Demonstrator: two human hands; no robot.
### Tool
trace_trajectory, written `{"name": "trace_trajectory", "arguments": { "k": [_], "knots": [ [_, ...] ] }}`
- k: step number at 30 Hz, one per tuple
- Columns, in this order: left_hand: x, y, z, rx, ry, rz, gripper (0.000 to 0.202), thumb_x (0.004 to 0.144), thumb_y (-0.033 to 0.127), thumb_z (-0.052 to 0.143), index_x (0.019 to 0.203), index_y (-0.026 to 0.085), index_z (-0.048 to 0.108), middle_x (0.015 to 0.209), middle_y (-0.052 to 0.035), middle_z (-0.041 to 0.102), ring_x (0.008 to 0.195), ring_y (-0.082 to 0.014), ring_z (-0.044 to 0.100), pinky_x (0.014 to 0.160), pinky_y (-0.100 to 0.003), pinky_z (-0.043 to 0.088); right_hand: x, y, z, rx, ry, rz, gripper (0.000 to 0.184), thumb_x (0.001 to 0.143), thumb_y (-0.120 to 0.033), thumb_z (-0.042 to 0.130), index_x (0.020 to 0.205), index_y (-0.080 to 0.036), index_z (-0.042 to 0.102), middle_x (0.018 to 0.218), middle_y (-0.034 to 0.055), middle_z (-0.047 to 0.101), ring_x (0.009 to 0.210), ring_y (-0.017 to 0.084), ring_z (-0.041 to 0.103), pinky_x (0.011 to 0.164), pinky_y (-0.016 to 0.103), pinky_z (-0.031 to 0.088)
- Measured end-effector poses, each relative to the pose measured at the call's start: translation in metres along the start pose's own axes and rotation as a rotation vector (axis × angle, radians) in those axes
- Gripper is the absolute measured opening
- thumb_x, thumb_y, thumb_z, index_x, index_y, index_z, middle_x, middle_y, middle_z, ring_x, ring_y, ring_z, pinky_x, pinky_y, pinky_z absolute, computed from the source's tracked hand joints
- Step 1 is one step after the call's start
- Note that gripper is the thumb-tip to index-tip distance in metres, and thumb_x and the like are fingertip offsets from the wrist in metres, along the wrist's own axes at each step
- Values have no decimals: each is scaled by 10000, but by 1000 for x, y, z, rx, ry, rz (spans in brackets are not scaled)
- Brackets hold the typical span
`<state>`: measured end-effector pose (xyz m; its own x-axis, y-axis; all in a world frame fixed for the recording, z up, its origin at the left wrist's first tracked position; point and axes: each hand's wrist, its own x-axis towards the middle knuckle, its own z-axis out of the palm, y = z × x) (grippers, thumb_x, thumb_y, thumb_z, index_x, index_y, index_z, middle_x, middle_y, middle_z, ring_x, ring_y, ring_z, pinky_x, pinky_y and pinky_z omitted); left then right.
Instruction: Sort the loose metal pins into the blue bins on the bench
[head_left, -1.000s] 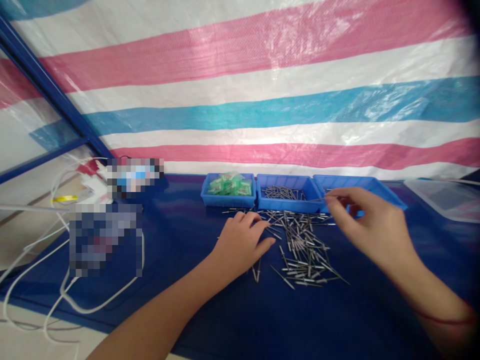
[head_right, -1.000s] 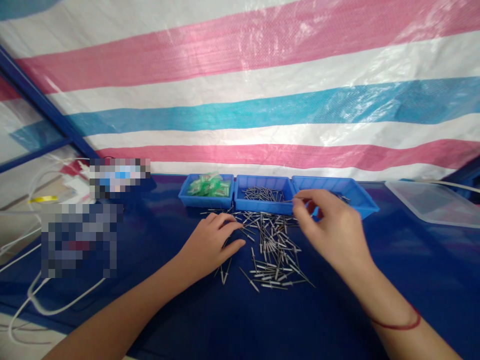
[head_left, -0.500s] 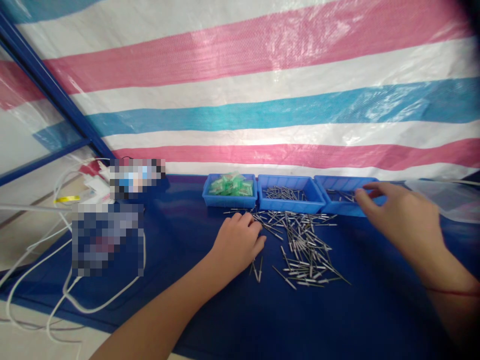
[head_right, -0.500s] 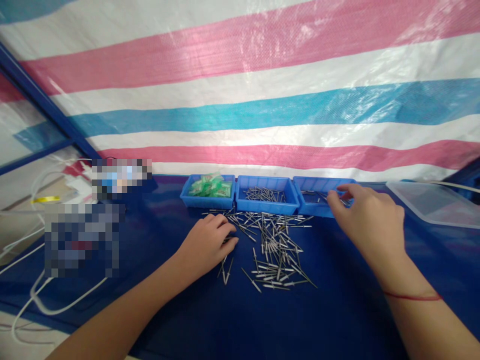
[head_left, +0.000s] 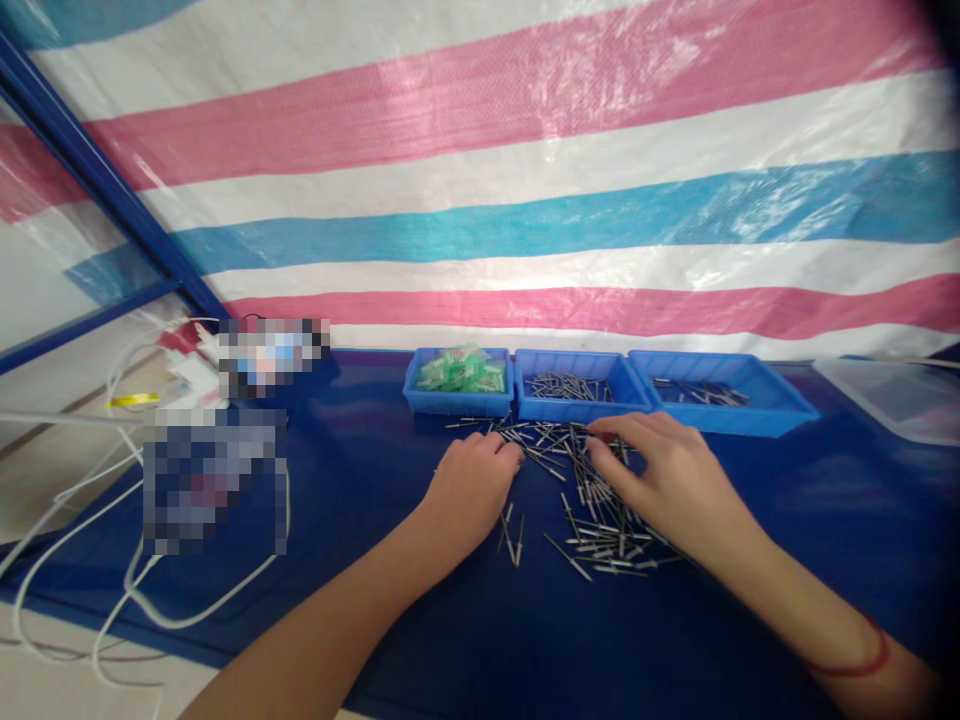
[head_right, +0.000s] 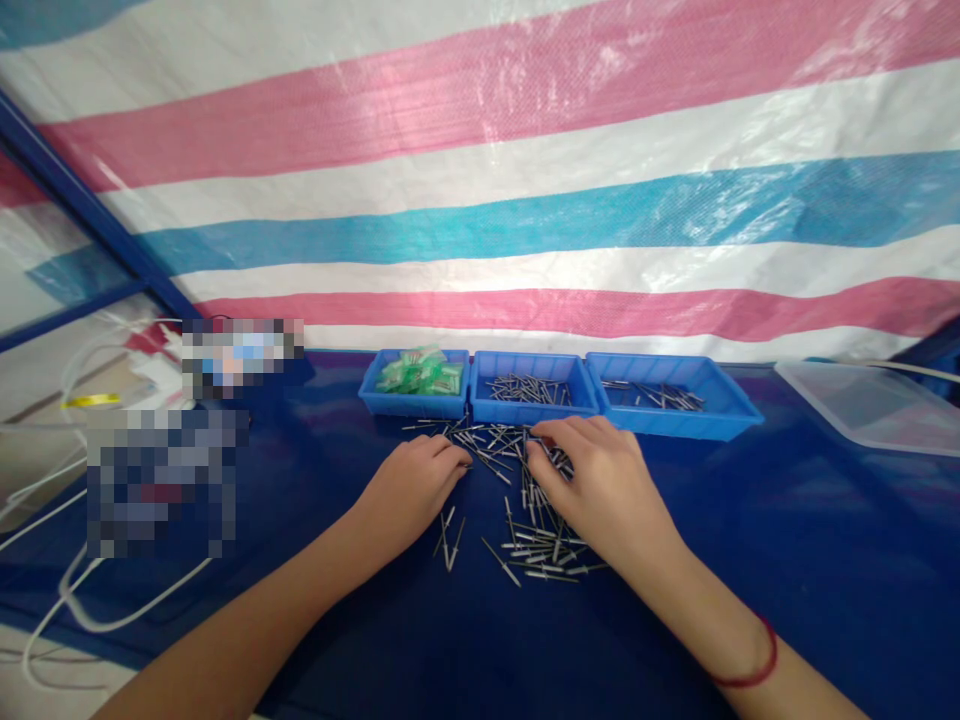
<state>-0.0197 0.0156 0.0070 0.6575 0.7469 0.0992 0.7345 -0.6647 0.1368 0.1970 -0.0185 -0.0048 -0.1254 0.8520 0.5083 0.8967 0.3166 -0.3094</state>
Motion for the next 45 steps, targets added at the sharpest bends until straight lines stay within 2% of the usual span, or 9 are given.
{"name": "trace_trajectory", "arguments": {
  "k": [4, 9, 13, 19, 24, 32, 35, 40, 45],
  "knots": [
    [1, 5, -5, -354, 147, -13, 168, 924, 248, 483, 951, 171, 629, 947, -46, 666, 888, -190, 602, 834, -312, 454, -5, -19, 7, 160, -95, -15, 185, 858, -306, 561, 958, -193, 669, 928, 79, 707, 888, 257, 622, 817, 421, 457],
    [2, 14, -7, -919, 261, -114, 153, 875, 300, 560, 923, 175, 633, 887, -21, 674, 802, -143, 627, 746, -236, 475, -6, -30, 6, 460, -206, 101, 180, 888, -332, 530, 893, -210, 662, 904, 49, 697, 843, 205, 632, 769, 348, 481],
    [3, 16, 0, -1102, 298, -192, 136, 829, 280, 606, 871, 152, 623, 839, -29, 660, 763, -139, 617, 705, -230, 472, -5, -31, 2, 612, -149, 232, 194, 878, -370, 549, 860, -218, 669, 861, 26, 690, 784, 181, 620, 706, 304, 475],
    [1, 20, 6, -1130, 177, -166, 226, 843, 326, 590, 977, 155, 648, 883, -38, 681, 797, -151, 616, 730, -238, 470, -6, -31, -1, 760, -18, 341, 163, 826, -381, 625, 851, -231, 686, 881, 25, 695, 769, 176, 620, 637, 281, 478],
    [0, 21, 4, -1065, 100, -126, 294, 896, 383, 506, 882, 147, 681, 822, -31, 675, 763, -148, 602, 711, -234, 463, -7, -33, -2, 800, 2, 320, 134, 803, -361, 658, 845, -239, 695, 853, 21, 688, 750, 167, 612, 631, 276, 482],
    [1, 22, 13, -1142, 119, -136, 289, 863, 374, 572, 1016, 146, 659, 953, -60, 687, 859, -163, 621, 763, -245, 478, -8, -33, 0, 865, 10, 344, 96, 791, -331, 678, 821, -240, 679, 818, 13, 669, 717, 148, 597, 614, 263, 482],
    [1, 23, 12, -1130, 128, -128, 272, 865, 368, 571, 1000, 149, 662, 955, -60, 684, 867, -163, 621, 776, -252, 476, -8, -34, -1, 853, -5, 300, 93, 808, -320, 662, 855, -242, 681, 845, 21, 663, 763, 160, 601, 632, 274, 477],
    [2, 22, 11, -1138, 222, -147, 208, 821, 320, 631, 944, 152, 643, 949, -52, 653, 794, -135, 608, 702, -228, 479, -9, -32, -1, 813, -27, 257, 101, 831, -311, 632, 883, -236, 675, 861, 33, 659, 798, 175, 603, 644, 288, 464],
    [1, 21, 5, -1099, 284, -147, 178, 825, 314, 628, 916, 162, 623, 948, -45, 639, 804, -130, 607, 705, -225, 478, -8, -30, 0, 730, -70, 206, 120, 858, -321, 594, 875, -225, 664, 844, 35, 652, 788, 177, 590, 687, 305, 449]
  ]
}}
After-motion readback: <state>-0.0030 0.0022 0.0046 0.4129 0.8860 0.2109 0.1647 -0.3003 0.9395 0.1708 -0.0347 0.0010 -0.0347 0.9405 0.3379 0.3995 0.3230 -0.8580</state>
